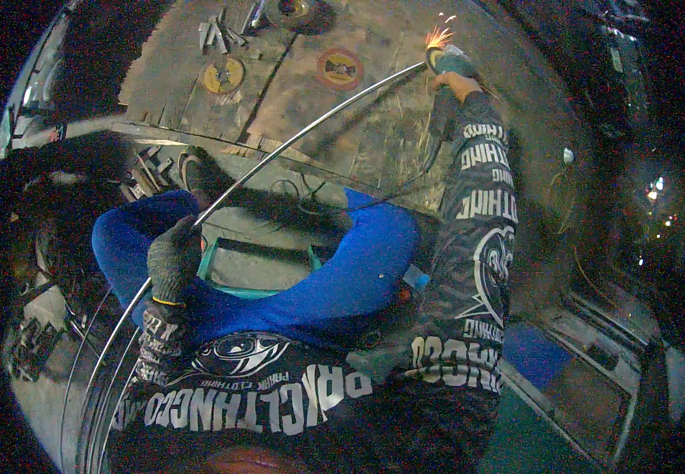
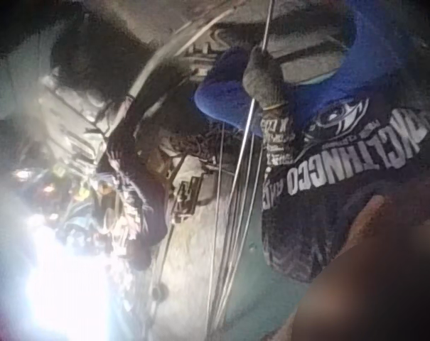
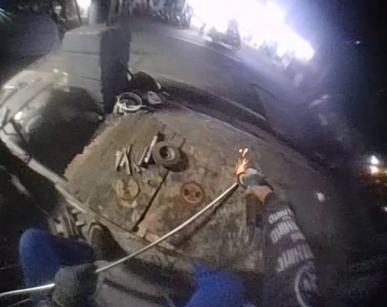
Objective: The person sits cross-legged on the floor and uses an angle grinder to smooth a long metal rod. They hold the rod with one hand and move the grinder along its length, producing sparks. The person pauses briefly to look around, then resumes grinding.
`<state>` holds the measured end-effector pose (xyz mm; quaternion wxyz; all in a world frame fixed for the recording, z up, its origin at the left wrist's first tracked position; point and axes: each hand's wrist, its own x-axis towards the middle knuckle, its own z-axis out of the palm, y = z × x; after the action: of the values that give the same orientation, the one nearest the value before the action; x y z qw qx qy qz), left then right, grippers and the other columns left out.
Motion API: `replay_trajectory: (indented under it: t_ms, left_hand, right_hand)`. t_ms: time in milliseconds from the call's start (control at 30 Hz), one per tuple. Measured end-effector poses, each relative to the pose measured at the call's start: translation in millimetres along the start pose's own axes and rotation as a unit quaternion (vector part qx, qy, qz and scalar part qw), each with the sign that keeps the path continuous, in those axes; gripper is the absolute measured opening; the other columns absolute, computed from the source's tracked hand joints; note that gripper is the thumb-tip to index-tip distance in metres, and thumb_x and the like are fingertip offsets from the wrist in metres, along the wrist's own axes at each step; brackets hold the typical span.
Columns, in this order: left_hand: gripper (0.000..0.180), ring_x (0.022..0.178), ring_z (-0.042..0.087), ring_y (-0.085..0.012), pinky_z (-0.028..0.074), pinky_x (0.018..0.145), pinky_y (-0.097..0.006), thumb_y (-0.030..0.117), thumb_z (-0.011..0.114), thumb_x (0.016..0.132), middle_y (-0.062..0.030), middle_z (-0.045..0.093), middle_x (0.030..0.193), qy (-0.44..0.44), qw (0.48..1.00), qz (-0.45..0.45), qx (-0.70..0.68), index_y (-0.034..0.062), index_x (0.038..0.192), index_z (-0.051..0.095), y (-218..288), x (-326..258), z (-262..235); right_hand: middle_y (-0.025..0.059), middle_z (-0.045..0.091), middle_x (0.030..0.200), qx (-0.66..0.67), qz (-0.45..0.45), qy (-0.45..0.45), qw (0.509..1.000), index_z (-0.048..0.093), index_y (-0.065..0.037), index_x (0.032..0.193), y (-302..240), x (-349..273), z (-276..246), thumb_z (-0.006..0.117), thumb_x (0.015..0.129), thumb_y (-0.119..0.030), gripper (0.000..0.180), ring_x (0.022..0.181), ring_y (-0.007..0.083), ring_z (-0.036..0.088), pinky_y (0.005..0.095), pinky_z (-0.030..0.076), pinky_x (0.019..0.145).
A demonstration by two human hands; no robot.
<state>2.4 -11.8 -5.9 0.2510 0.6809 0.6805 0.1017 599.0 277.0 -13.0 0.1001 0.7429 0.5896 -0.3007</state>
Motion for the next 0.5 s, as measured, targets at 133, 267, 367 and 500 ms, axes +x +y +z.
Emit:
replay_trajectory:
  t_ms: [133,267,367,500]
  left_hand:
    - [0.02,0.076,0.068,-0.0371,0.053,0.066,-0.048,0.024,0.064,0.091,-0.0152,0.071,0.083,0.017,1.0,0.018,0.007,0.0129,0.106,0.071,-3,1,0]
    - [0.018,0.074,0.067,-0.0375,0.052,0.065,-0.05,0.027,0.063,0.091,-0.016,0.069,0.079,0.016,1.0,0.022,0.009,0.0136,0.101,0.071,-5,-3,2]
    - [0.016,0.074,0.067,-0.0374,0.052,0.064,-0.05,0.026,0.063,0.091,-0.016,0.068,0.078,0.017,1.0,0.015,0.009,0.0147,0.098,0.07,-6,-7,3]
    - [0.027,0.087,0.068,-0.0393,0.054,0.075,-0.05,0.032,0.058,0.094,-0.0178,0.071,0.093,-0.048,0.998,-0.022,0.035,0.0168,0.112,0.07,-10,-9,0]
  right_hand:
    - [0.0055,0.068,0.125,-0.017,-0.059,0.014,0.998,0.075,-0.029,0.105,3,-4,10,0.058,0.088,-0.039,0.026,0.118,0.0289,0.062,0.0358,0.047,0.099]
    - [0.0059,0.07,0.122,-0.144,-0.012,0.021,0.989,0.078,-0.028,0.1,-25,-10,36,0.065,0.079,-0.051,0.034,0.116,0.0301,0.063,0.0354,0.047,0.098]
    - [0.0104,0.071,0.113,-0.015,0.024,0.01,1.0,0.077,-0.019,0.098,-50,-46,53,0.073,0.07,-0.046,0.04,0.106,0.0294,0.065,0.0363,0.049,0.092]
    - [0.0136,0.071,0.095,0.103,0.08,0.101,0.986,0.074,0.004,0.086,-95,-96,83,0.085,0.054,-0.036,0.052,0.084,0.0253,0.068,0.0386,0.053,0.075]
